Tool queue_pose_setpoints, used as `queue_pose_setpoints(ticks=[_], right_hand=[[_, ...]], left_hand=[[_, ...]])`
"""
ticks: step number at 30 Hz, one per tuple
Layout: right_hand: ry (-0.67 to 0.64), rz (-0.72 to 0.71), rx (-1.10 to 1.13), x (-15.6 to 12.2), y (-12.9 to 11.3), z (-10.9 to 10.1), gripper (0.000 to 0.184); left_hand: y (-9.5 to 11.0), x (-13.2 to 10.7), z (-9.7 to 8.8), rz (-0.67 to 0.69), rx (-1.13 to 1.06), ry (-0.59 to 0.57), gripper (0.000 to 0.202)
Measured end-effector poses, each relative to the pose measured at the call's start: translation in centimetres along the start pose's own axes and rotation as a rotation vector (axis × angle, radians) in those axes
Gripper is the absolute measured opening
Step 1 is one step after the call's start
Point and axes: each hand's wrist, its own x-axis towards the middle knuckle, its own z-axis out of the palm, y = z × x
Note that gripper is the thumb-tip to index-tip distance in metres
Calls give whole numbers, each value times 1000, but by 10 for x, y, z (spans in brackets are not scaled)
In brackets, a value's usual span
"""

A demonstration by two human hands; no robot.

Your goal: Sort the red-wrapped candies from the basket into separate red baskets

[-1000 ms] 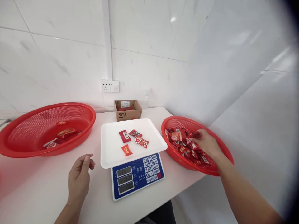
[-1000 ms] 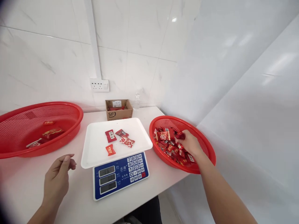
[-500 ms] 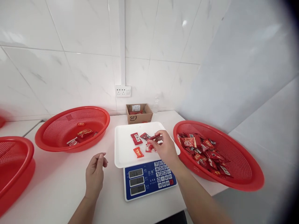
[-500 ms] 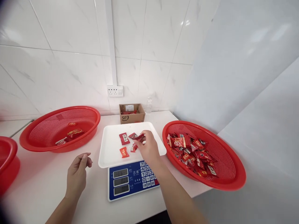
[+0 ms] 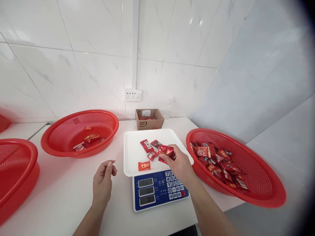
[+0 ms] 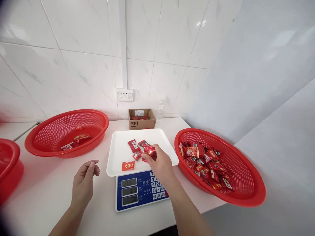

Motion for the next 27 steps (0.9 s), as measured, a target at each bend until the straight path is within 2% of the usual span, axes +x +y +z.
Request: queue_pose_setpoints(ticks=[3,6,9,13,17,21,27], right_hand=[[-76,-36,-151,3,6,4,39],[21,-135,-278,7,13,8,40],[102,-308,-267,5,16,13,36],[-40,-483,-294,-6,10,21,31],[-180,-584,-358,-16,2,29,31],[-213,-588,-415,-16,-1,33,30],[-106,-462,-391,-1,9,17,38]], left_hand=[[0,1,0,8,1,7,33],[1,2,0,6,7,13,33],[2,3,0,11,15,13,33],[2,3,1,10,22,11,34],[2,3,0,0,22,11,35],[3,3,0,-4,13,4,34],[2,3,1,-10,11,14,35]])
